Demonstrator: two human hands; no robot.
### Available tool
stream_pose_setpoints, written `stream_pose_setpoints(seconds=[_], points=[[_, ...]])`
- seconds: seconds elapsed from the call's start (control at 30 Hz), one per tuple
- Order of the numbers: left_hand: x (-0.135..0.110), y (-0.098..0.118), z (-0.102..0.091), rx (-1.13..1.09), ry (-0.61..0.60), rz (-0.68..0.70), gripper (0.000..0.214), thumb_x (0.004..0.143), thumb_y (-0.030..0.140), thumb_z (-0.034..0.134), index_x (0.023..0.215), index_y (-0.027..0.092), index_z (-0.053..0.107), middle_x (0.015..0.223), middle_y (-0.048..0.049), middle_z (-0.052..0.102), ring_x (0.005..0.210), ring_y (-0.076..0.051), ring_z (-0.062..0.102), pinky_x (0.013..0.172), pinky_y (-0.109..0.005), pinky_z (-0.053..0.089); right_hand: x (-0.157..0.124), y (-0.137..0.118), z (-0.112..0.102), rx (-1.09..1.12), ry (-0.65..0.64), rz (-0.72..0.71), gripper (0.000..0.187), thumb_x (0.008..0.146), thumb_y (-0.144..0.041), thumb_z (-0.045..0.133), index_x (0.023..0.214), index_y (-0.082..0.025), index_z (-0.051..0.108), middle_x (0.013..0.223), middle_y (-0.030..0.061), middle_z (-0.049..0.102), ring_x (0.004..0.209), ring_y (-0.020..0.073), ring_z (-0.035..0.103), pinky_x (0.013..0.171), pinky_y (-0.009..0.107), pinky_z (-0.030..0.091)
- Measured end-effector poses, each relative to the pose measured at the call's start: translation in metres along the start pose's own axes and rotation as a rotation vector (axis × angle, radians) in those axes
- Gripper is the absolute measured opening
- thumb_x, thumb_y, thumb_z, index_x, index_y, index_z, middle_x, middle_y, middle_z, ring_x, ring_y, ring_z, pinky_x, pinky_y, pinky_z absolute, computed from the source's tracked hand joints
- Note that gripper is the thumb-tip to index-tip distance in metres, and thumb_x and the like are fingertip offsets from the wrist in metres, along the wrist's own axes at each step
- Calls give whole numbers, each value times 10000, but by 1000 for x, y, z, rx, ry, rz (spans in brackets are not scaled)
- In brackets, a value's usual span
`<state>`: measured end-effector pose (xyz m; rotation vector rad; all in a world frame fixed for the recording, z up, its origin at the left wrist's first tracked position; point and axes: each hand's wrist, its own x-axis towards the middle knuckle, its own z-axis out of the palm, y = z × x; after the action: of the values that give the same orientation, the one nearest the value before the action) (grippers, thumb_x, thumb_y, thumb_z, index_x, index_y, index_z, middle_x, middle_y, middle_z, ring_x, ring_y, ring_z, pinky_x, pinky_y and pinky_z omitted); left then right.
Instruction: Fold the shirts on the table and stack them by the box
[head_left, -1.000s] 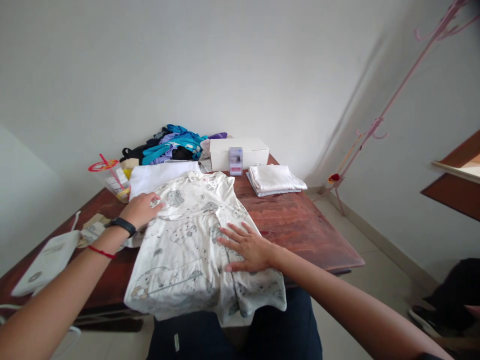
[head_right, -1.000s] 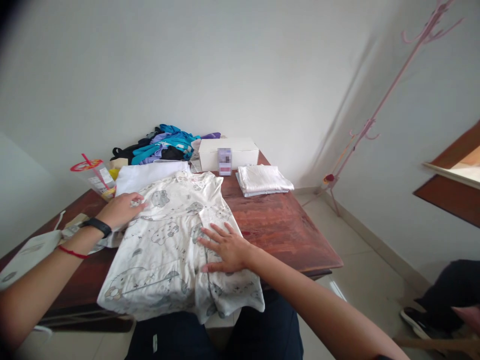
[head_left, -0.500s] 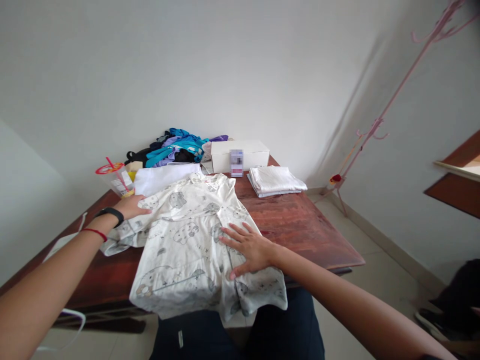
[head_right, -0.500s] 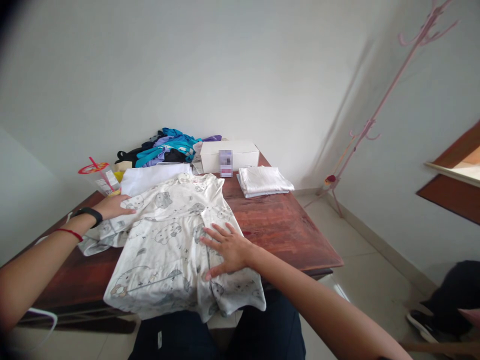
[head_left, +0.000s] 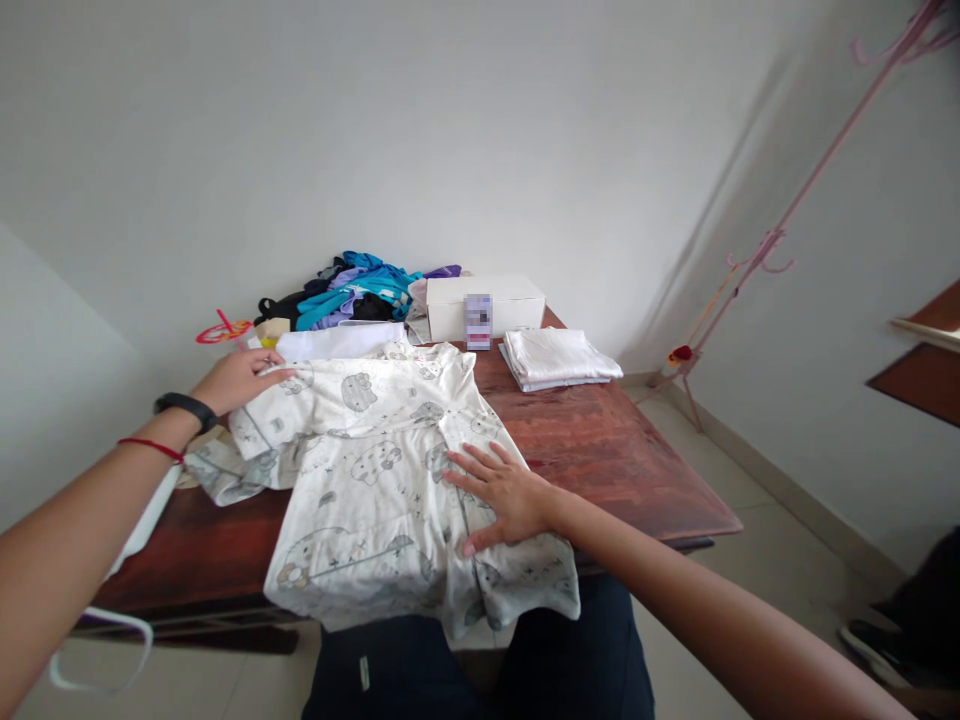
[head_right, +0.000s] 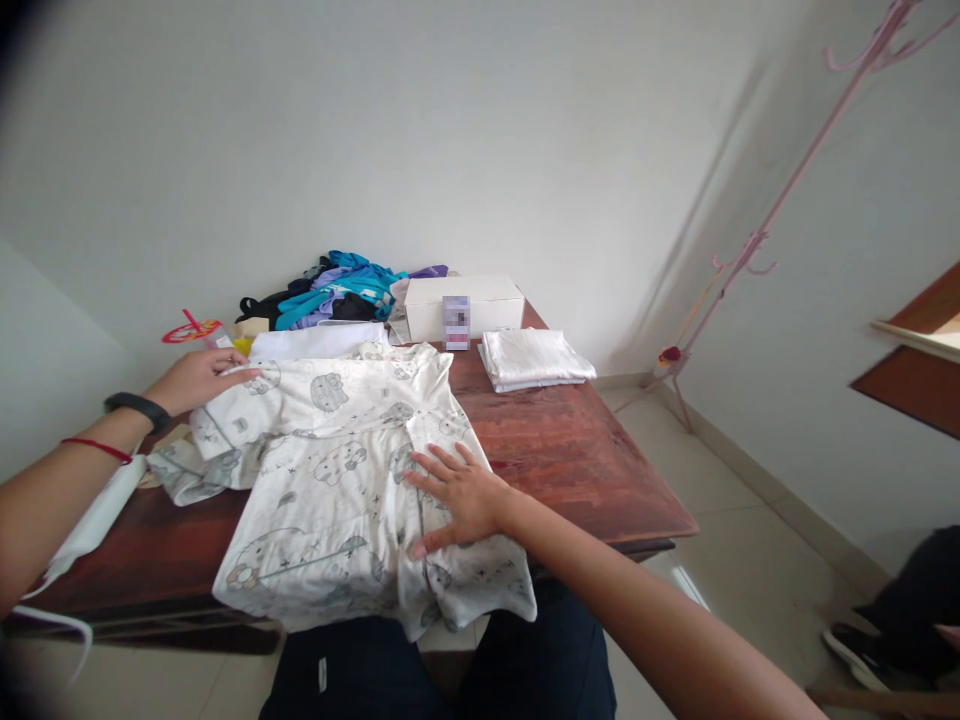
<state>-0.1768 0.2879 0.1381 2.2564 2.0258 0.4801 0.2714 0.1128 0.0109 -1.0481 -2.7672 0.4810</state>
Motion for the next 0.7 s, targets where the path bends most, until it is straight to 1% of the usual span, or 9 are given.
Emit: stream_pose_setpoints(seconds=[0.07,0.17,0.3,0.37,0.43,0.5,0.57,0.63,0.7], points=[[2,3,-6,-96,-5,37,908,690,946,479,1065,132,626,1023,0,726,907,-154,584,799,-180,428,0,1,1,6,-1,-1,1025,819,-740,609,1625,-268,188,1694,95,105,1555,369,60,1222,597,3],[6,11,-17,-83,-65,30,1032,573,1023,457,1046,124,644,1001,4,711,890,-162,588,767,-194,440,1,1,2,12,-11,4,1028,821,-739,609,1627,-273,174,1694,95,91,1555,368,52,1220,599,-11],[3,40,-33,-24,-155,60,937,659,950,520,1060,116,669,945,11,700,888,-180,601,766,-225,457,1,0,1,7,-19,15,1031,817,-730,624,1627,-281,169,1695,95,104,1556,368,48,1221,592,-15],[-6,65,-38,-154,-233,81,887,705,891,561,1148,127,640,974,14,710,906,-186,613,762,-237,475,1,-1,-1,11,-31,20,1024,823,-730,618,1626,-277,173,1693,104,121,1556,369,49,1218,600,-15],[-18,95,-38,-346,-359,110,834,724,824,617,1214,149,599,1015,5,723,917,-192,631,744,-251,494,1,-2,-7,33,-53,21,1002,834,-728,608,1623,-271,193,1691,117,126,1554,372,60,1215,614,0],[-31,127,-32,-485,-446,156,731,729,744,670,1164,158,610,1027,-20,728,911,-199,645,729,-264,500,1,-3,-14,84,-57,24,961,841,-721,609,1609,-263,256,1689,128,127,1551,379,84,1215,624,40],[-44,157,-18,-548,-482,213,597,756,667,687,1073,164,641,977,-37,728,891,-207,653,721,-277,498,2,-9,-21,181,21,34,843,867,-678,613,1555,-243,392,1671,141,219,1542,375,152,1220,604,117],[-58,183,3,-577,-456,256,505,771,606,694,1042,183,652,917,-43,716,877,-221,661,719,-295,497,3,-20,-28,366,201,91,631,911,-611,597,1405,-219,569,1552,154,461,1479,352,340,1189,549,275],[-75,204,29,-619,-402,262,478,762,542,716,1098,214,627,927,-45,701,874,-230,668,722,-310,499,2,-37,-31,685,384,211,474,945,-582,555,1227,-210,635,1300,143,664,1277,315,584,1034,485,478]])
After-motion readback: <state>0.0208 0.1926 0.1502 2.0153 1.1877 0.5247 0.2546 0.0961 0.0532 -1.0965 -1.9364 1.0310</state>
